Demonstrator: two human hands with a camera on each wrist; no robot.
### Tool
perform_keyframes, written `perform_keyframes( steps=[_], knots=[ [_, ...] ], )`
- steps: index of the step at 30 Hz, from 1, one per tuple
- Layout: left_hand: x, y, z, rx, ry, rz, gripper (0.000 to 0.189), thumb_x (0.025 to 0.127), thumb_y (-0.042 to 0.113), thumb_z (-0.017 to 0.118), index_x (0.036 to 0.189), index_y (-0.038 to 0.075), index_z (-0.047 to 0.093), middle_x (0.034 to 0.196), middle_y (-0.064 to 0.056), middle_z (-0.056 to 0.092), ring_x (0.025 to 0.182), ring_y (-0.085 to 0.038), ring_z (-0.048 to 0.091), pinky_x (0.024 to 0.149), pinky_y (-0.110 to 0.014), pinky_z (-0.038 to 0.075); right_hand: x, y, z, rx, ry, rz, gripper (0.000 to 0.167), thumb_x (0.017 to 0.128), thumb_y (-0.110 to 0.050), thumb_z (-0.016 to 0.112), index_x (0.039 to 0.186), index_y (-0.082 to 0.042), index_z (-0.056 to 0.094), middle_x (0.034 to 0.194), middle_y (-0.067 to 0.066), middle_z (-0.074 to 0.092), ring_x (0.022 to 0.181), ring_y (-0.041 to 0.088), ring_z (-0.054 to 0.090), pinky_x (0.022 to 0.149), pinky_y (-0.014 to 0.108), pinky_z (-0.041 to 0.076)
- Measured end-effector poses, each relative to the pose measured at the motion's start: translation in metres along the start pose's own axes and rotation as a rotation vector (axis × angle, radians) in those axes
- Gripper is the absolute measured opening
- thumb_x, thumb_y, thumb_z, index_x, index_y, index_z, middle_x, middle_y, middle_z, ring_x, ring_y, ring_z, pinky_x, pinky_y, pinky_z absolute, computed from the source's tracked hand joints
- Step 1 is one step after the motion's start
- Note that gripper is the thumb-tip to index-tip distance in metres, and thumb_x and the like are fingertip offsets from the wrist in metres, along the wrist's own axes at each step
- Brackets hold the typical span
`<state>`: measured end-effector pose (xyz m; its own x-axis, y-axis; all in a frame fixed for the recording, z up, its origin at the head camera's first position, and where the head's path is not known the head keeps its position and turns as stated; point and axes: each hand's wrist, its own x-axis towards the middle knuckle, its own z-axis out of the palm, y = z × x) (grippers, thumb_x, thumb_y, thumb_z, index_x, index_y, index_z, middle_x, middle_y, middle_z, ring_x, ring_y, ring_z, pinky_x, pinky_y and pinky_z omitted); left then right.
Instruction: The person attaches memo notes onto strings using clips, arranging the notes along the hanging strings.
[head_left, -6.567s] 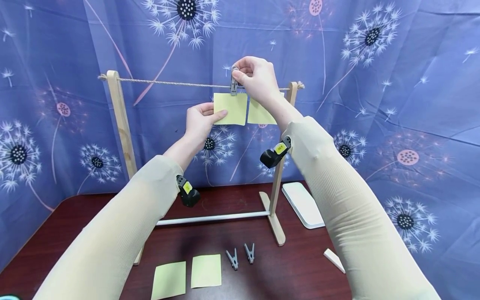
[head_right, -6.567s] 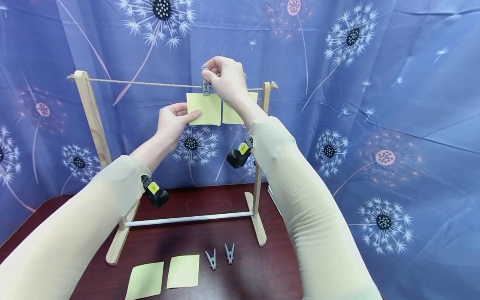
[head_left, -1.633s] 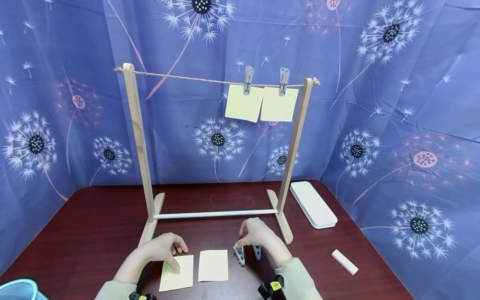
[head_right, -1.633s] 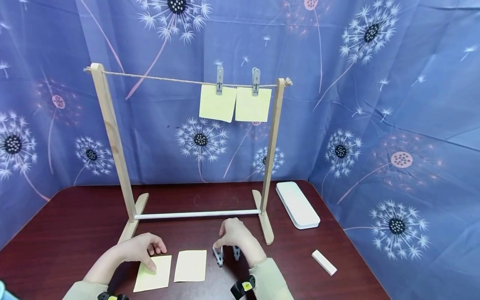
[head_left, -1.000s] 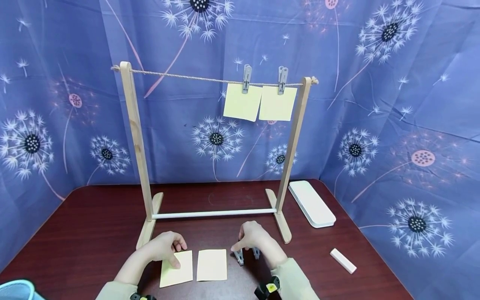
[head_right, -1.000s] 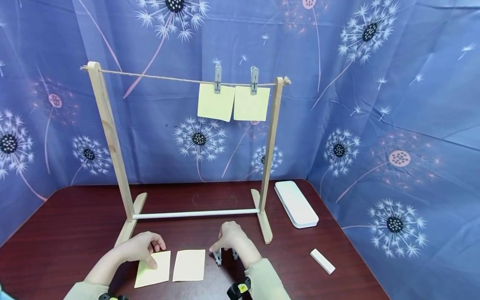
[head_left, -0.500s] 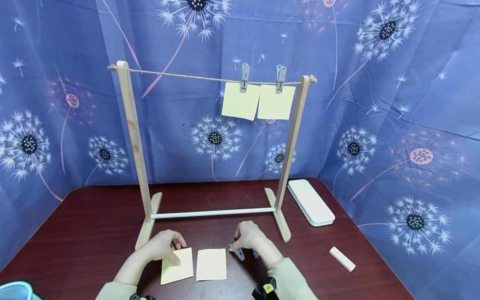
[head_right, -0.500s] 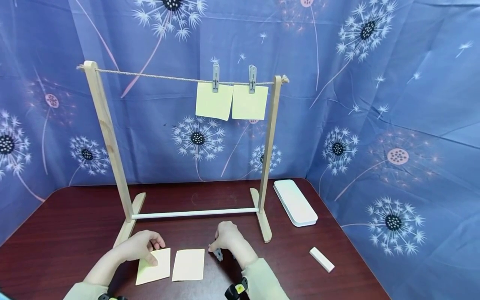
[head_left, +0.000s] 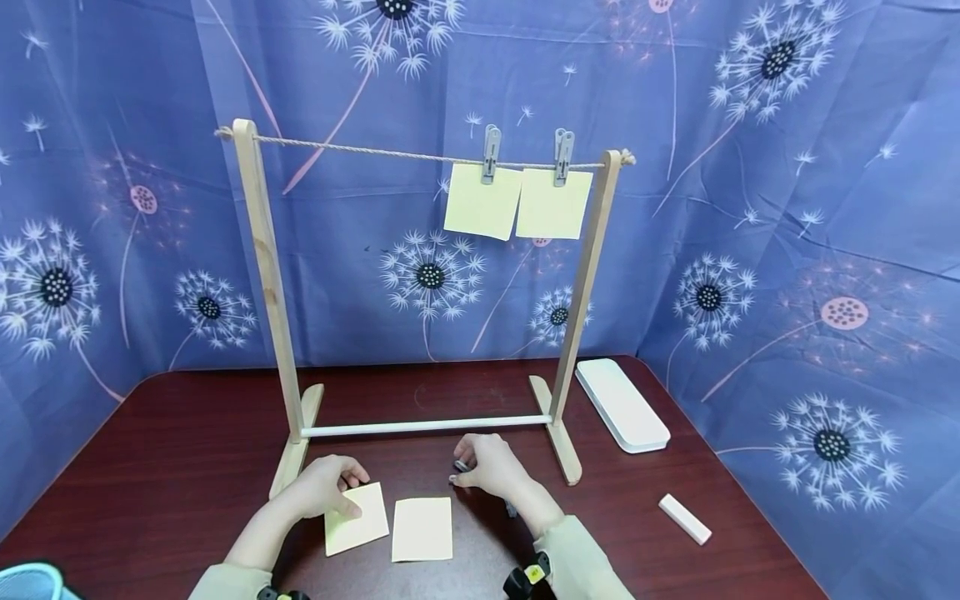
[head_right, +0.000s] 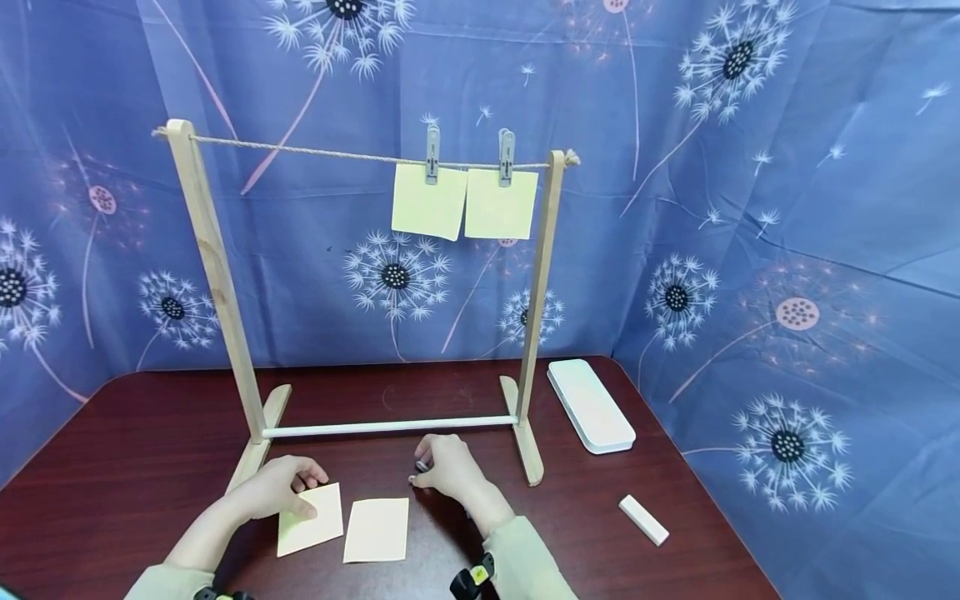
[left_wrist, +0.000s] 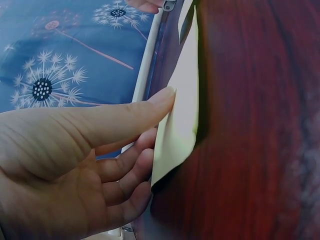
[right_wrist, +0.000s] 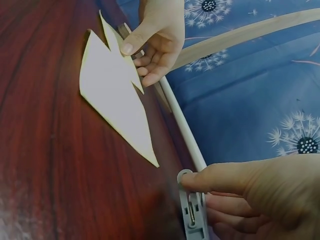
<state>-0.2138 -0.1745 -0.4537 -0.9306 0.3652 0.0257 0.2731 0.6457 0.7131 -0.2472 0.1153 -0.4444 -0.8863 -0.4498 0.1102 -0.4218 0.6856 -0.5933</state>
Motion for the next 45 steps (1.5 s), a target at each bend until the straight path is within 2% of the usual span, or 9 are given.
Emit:
perform_keyframes(
  steps=[7,15,21,28,35,45],
  knots=[
    [0.000,0.002,-0.001,0.013,0.011,-0.015,0.038,0.059,-0.003,0.086,0.092,0.000,0.067,0.081,-0.002,0.060,0.074,-0.014,0.051,0.065,-0.021,0.042,0.002,0.004,0.002,0.001,0.004,-0.014,0.025,0.076,-0.010,0.082,0.095,-0.004,0.067,0.086,0.007,0.071,0.081,0.019,0.067,0.070,0.028,0.052],
    [0.001,0.001,-0.003,0.011,0.020,-0.003,0.039,0.059,-0.002,0.087,0.093,-0.001,0.067,0.081,-0.003,0.061,0.074,-0.014,0.053,0.066,-0.021,0.043,0.003,0.008,0.005,0.021,0.002,0.002,0.025,0.076,-0.012,0.082,0.095,-0.005,0.068,0.087,0.007,0.071,0.082,0.018,0.067,0.070,0.026,0.052],
    [-0.001,0.002,-0.008,0.007,0.012,-0.006,0.039,0.059,0.001,0.088,0.092,-0.003,0.067,0.082,-0.004,0.062,0.076,-0.015,0.053,0.067,-0.023,0.044,0.002,0.009,0.003,0.016,0.020,-0.013,0.029,0.073,-0.013,0.084,0.095,-0.005,0.068,0.087,0.006,0.070,0.080,0.017,0.066,0.070,0.026,0.051],
    [-0.005,0.004,-0.007,0.030,-0.009,-0.039,0.049,0.051,-0.001,0.091,0.093,0.000,0.066,0.082,-0.004,0.058,0.075,-0.016,0.049,0.065,-0.023,0.041,0.002,0.010,0.004,-0.034,0.015,-0.002,0.028,0.068,-0.015,0.087,0.089,-0.005,0.072,0.080,0.002,0.070,0.071,0.008,0.059,0.063,0.022,0.046],
    [-0.003,0.003,-0.003,0.060,0.019,-0.096,0.052,0.048,-0.004,0.091,0.092,0.004,0.065,0.081,-0.003,0.056,0.074,-0.016,0.047,0.065,-0.025,0.040,0.002,0.007,0.007,-0.064,0.017,0.008,0.031,0.066,-0.018,0.089,0.088,-0.005,0.073,0.080,0.002,0.071,0.069,0.005,0.057,0.062,0.020,0.045],
    [-0.002,-0.001,-0.003,0.057,0.014,-0.055,0.048,0.047,-0.003,0.091,0.089,0.004,0.067,0.080,-0.001,0.058,0.075,-0.015,0.050,0.066,-0.024,0.041,0.003,0.008,0.011,-0.087,0.034,-0.020,0.031,0.064,-0.019,0.090,0.087,-0.007,0.074,0.079,0.001,0.071,0.070,0.007,0.060,0.064,0.021,0.046]
  ],
)
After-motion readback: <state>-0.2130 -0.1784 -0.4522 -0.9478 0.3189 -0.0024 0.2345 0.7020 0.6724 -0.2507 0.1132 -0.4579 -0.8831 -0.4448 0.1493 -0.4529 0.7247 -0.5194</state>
